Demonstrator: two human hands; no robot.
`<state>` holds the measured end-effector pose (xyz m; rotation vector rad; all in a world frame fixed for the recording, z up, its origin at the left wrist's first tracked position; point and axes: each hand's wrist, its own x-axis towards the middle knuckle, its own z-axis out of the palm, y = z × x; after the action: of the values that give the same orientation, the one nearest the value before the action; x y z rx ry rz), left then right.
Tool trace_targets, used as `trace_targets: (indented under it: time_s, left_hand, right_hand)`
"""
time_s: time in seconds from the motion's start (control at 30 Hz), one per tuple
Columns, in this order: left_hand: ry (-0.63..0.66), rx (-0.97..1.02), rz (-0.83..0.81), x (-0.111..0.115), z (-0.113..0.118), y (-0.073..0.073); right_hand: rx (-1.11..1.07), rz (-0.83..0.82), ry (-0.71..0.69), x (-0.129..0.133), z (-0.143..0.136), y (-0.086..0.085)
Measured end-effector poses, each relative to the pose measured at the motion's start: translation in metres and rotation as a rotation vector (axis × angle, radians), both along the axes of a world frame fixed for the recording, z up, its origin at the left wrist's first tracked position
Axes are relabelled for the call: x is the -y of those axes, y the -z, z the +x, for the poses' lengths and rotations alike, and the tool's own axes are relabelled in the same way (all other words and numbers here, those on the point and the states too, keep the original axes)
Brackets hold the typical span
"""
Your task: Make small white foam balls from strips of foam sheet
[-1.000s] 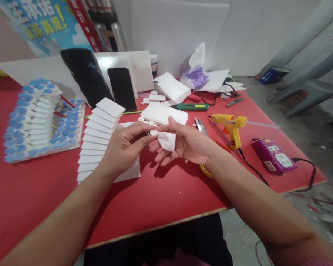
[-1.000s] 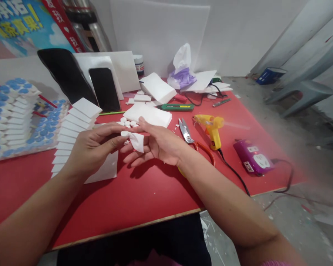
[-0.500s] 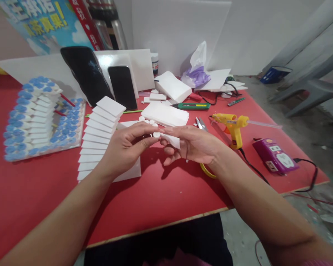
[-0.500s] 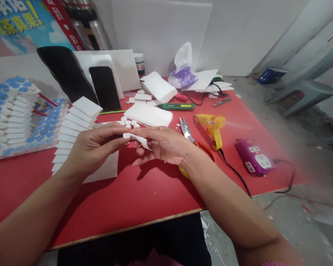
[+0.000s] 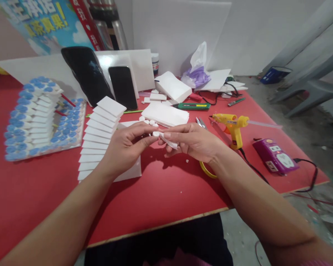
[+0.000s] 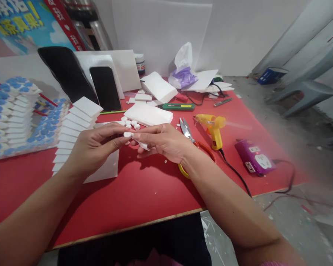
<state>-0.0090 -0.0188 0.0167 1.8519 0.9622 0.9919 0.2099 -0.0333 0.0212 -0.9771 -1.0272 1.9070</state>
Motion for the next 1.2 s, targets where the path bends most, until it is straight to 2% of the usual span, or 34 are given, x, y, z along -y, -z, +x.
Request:
trace_targets:
  time_s: [0.2, 0.3, 0.47, 0.53, 0.6, 0.77, 0.87, 0.97, 1.03, 1.1, 1.2]
  left_hand:
    - [-0.009, -0.010, -0.047, 0.000, 0.001, 0.000]
    - [-0.055, 0.000, -0.055, 0.001, 0.002, 0.000]
    - [-0.065, 0.032, -0.082, 0.002, 0.003, -0.001]
    - [-0.078, 0.033, -0.099, 0.004, 0.004, -0.001]
    - [-0.120, 0.046, -0.137, 0.005, 0.006, 0.000]
    - [-0.255, 0.113, -0.248, 0.010, 0.014, 0.006]
    - [-0.292, 0.152, -0.256, 0.012, 0.017, 0.008]
    - [-0.303, 0.154, -0.233, 0.013, 0.017, 0.009]
    - [-0.282, 0.163, -0.221, 0.012, 0.015, 0.009]
    - [-0.223, 0.198, -0.209, 0.009, 0.011, 0.008]
    - [-0.126, 0.215, -0.169, 0.003, 0.005, 0.007]
  right_hand:
    - [0.326, 0.273, 0.084, 0.005, -0.003, -0.001]
    - [0.455, 0.350, 0.095, 0.006, -0.003, -0.002]
    - [0.304, 0.303, 0.037, 0.003, -0.002, 0.002]
    - [0.332, 0.345, 0.032, 0.002, -0.003, 0.003]
    - [0.489, 0.509, 0.069, 0.003, -0.006, 0.004]
    - [1.032, 1.188, 0.218, 0.008, -0.014, 0.014]
    - [1.287, 1.321, 0.202, 0.011, -0.017, 0.018]
    - [1.342, 1.304, 0.205, 0.014, -0.018, 0.017]
    - [1.195, 1.208, 0.205, 0.013, -0.017, 0.013]
    - [0.887, 0.957, 0.169, 0.011, -0.015, 0.008]
    - [0.350, 0.387, 0.044, 0.003, -0.010, 0.002]
